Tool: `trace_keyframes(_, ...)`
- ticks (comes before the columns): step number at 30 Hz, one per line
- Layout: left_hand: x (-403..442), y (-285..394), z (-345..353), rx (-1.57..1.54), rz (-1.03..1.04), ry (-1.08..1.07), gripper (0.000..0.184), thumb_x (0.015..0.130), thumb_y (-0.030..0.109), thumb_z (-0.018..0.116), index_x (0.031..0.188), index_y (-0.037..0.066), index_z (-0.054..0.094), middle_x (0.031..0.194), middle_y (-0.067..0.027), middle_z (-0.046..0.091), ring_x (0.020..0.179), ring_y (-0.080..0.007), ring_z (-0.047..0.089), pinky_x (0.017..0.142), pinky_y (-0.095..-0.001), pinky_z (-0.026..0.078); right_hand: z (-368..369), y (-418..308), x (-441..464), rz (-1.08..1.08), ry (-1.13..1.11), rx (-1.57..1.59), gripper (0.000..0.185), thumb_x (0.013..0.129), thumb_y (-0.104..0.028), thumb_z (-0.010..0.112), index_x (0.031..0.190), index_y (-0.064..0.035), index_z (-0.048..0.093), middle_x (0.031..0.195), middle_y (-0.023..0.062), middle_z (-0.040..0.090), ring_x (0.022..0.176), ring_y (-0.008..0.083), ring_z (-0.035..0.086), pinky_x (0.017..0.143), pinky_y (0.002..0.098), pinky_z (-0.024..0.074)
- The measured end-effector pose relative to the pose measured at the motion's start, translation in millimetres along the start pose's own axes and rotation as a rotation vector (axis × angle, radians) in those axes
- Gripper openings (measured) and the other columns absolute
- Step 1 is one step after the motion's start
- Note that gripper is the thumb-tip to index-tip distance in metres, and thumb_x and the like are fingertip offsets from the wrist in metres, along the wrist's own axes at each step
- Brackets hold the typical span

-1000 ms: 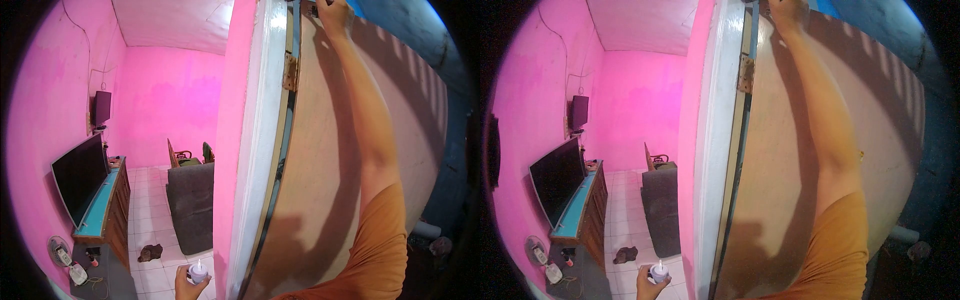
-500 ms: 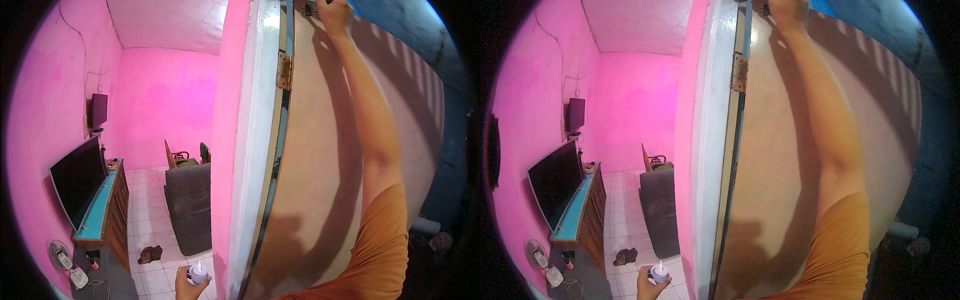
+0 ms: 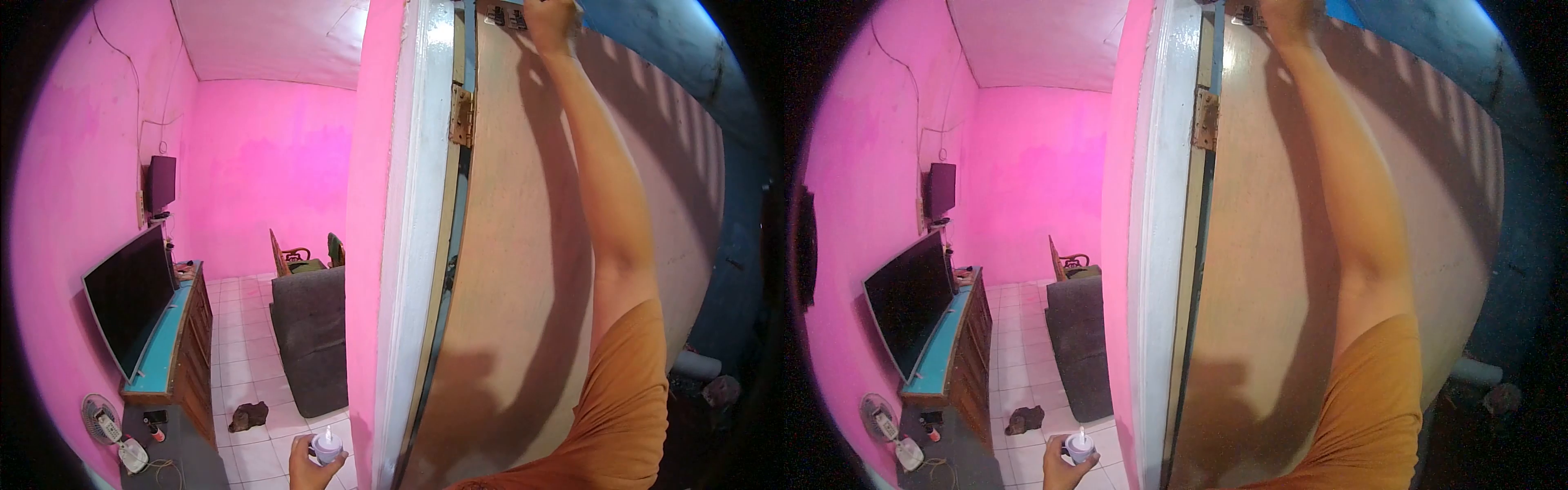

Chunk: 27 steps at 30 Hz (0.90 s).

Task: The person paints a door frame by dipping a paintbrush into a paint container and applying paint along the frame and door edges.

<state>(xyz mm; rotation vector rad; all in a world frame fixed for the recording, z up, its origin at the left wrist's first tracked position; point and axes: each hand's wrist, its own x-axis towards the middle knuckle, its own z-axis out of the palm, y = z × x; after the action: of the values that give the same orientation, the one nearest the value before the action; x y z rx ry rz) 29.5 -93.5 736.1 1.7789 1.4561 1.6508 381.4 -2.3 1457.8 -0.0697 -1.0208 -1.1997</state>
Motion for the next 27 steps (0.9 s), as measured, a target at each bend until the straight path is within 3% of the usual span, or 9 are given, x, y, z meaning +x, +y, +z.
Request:
trace_keyframes(3, -2, -1, 0, -0.008, 0.004, -0.002, 0.058, 0.072, 0.026, 0.093, 0.116, 0.001, 0.065, 0.102, -0.0130, 0.064, 0.088, -0.0242, 0.061, 0.076, -0.0363, 0.051, -19, -9, 6, -0.011, 0.072, -0.117, 0.025, 0.091, -0.026, 0.070, 0.089, -0.0014, 0.070, 0.076, 0.0191, 0.072, 0.073, 0.0331, 0.072, 0.069, 0.0433, 0.0539)
trace_keyframes(9, -5, 0, -6, 0.015, 0.006, -0.021, 0.060, 0.072, 0.028, 0.093, 0.117, 0.000, 0.064, 0.103, -0.0140, 0.065, 0.089, -0.0252, 0.061, 0.077, -0.0366, 0.051, -11, -22, -3, 0.026, -0.047, -0.166, 0.023, 0.091, -0.025, 0.070, 0.088, -0.0024, 0.070, 0.075, 0.0189, 0.071, 0.070, 0.0327, 0.071, 0.066, 0.0429, 0.0526)
trace_keyframes(12, -7, 1, -9, 0.020, 0.014, -0.013, 0.061, 0.072, 0.027, 0.093, 0.117, 0.000, 0.064, 0.103, -0.0144, 0.065, 0.088, -0.0257, 0.061, 0.077, -0.0369, 0.051, 11, -28, -2, 0.012, -0.060, 0.092, 0.022, 0.091, -0.026, 0.069, 0.088, -0.0037, 0.069, 0.077, 0.0189, 0.072, 0.071, 0.0347, 0.072, 0.066, 0.0435, 0.0530)
trace_keyframes(14, -9, 2, -10, 0.002, 0.012, 0.004, 0.061, 0.072, 0.026, 0.093, 0.118, 0.000, 0.064, 0.103, -0.0147, 0.064, 0.088, -0.0257, 0.060, 0.077, -0.0372, 0.051, 7, -50, 1, 0.009, -0.066, -0.111, 0.021, 0.091, -0.024, 0.070, 0.086, -0.0041, 0.068, 0.077, 0.0184, 0.071, 0.073, 0.0357, 0.072, 0.067, 0.0433, 0.0531)
trace_keyframes(17, -11, 2, -13, 0.010, 0.005, 0.007, 0.061, 0.072, 0.025, 0.093, 0.118, -0.001, 0.064, 0.103, -0.0148, 0.064, 0.088, -0.0257, 0.060, 0.077, -0.0372, 0.051, 4, -43, 12, -0.035, 0.028, -0.146, 0.021, 0.092, -0.024, 0.070, 0.087, -0.0041, 0.068, 0.079, 0.0183, 0.072, 0.076, 0.0366, 0.072, 0.068, 0.0441, 0.0538)
trace_keyframes(24, -13, 3, -22, 0.040, -0.006, -0.009, 0.061, 0.072, 0.026, 0.093, 0.118, 0.000, 0.064, 0.103, -0.0148, 0.064, 0.088, -0.0260, 0.061, 0.078, -0.0375, 0.052, -2, -55, 2, 0.038, -0.104, -0.161, 0.021, 0.094, -0.025, 0.067, 0.089, -0.0046, 0.068, 0.083, 0.0205, 0.073, 0.081, 0.0388, 0.073, 0.072, 0.0470, 0.0553)
trace_keyframes(27, -12, 3, -23, 0.044, 0.027, 0.001, 0.061, 0.072, 0.027, 0.094, 0.118, 0.000, 0.064, 0.103, -0.0151, 0.065, 0.089, -0.0266, 0.061, 0.078, -0.0378, 0.052, 2, -53, 8, 0.046, -0.063, -0.172, 0.022, 0.094, -0.027, 0.068, 0.092, -0.0053, 0.068, 0.084, 0.0203, 0.073, 0.083, 0.0388, 0.073, 0.073, 0.0471, 0.0556)
